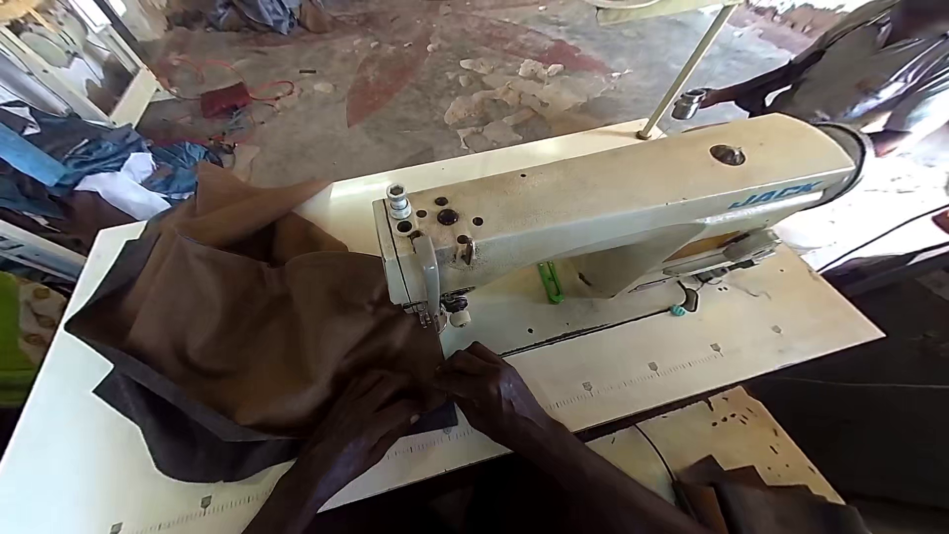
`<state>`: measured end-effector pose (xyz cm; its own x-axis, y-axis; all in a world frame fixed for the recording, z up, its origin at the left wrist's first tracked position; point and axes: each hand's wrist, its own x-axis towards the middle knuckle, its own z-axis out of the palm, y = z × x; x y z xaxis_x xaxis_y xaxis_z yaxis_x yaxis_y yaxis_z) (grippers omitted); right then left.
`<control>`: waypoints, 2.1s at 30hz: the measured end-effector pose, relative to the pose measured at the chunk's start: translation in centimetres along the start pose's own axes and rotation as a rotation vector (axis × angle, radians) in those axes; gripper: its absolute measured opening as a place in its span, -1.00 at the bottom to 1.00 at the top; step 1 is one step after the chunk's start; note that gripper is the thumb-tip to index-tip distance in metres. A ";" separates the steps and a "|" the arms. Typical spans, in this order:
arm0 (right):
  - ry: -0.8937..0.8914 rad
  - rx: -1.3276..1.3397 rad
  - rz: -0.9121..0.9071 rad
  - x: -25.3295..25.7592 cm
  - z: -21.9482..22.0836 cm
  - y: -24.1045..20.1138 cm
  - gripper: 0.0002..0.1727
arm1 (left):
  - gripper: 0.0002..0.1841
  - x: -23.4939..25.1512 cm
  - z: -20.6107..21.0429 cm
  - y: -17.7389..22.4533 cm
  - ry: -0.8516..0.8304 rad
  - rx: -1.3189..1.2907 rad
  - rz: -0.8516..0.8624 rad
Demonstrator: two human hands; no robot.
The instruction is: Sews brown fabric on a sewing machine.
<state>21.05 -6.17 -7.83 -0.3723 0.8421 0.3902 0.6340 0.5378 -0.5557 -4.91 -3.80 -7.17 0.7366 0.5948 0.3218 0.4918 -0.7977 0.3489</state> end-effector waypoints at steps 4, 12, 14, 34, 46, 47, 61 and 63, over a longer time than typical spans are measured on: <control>-0.028 0.001 0.001 0.8 -0.3 0.4 -0.75 | -0.75 0.7 -0.1 -0.9 0.012 0.014 0.020; 0.018 -0.061 0.001 -1.3 -0.5 -1.3 -0.75 | -0.76 1.2 -0.6 0.2 -0.034 0.053 0.029; -0.005 -0.084 -0.022 -2.2 -0.5 -1.8 -0.74 | -0.77 1.5 -0.8 0.7 -0.061 0.038 0.030; 0.009 -0.036 -0.027 -0.7 -0.4 -0.8 -0.77 | -0.72 1.6 0.5 1.1 -0.005 -0.026 -0.035; -0.012 0.009 0.016 -0.3 -0.4 -0.3 -0.77 | -0.71 1.6 1.4 -0.2 0.039 -0.051 -0.008; -0.016 0.011 0.021 -0.3 -0.3 -0.2 -0.77 | -0.69 1.6 1.3 -0.2 0.033 -0.054 -0.013; -0.142 0.114 0.028 3.6 -1.7 2.2 -0.86 | -0.69 4.1 0.6 -3.4 0.020 -0.028 0.021; -0.152 0.102 0.027 4.2 -1.9 2.4 -0.85 | -0.70 4.5 0.5 -4.1 0.028 -0.028 0.054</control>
<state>22.35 -1.43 -6.14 -0.4596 0.8483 0.2630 0.5758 0.5100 -0.6390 -3.37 2.08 -7.53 0.7482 0.5540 0.3650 0.4382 -0.8258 0.3551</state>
